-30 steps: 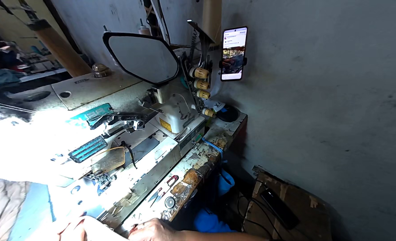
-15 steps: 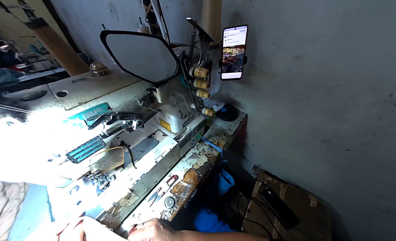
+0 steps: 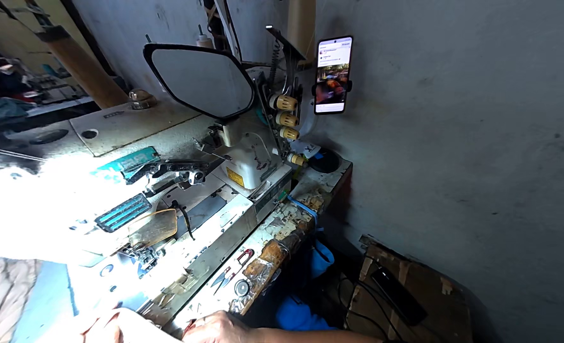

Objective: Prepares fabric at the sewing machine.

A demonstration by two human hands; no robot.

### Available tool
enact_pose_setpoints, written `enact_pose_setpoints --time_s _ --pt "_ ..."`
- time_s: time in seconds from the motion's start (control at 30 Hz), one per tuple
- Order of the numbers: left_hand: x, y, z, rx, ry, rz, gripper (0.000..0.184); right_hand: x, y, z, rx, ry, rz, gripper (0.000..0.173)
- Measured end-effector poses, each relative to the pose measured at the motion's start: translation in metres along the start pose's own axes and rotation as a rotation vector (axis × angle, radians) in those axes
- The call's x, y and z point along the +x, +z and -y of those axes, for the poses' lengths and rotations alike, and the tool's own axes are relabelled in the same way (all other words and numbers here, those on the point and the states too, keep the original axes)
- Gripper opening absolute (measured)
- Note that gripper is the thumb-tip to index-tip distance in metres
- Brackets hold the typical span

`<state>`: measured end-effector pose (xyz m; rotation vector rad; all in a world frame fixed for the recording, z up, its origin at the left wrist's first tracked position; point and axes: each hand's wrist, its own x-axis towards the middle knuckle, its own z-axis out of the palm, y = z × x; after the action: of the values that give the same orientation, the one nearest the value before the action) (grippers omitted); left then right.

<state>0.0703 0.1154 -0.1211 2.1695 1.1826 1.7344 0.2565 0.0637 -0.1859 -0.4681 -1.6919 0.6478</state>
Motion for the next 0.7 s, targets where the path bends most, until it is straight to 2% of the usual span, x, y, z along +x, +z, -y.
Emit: enact_pose_setpoints --time_s 0.13,0.7 --pt "-0.0047 -0.0021 0.0137 -0.038 -0.04 -0.007 0.018 -0.0002 -0.0005 -0.0001 0.0 0.001 0.002 0.032" --pt "-0.0022 -0.0006 0.0083 -0.032 -0.024 -0.019 0.02 0.0003 -0.0004 0.0004 -0.003 -0.001 0.002 0.033"
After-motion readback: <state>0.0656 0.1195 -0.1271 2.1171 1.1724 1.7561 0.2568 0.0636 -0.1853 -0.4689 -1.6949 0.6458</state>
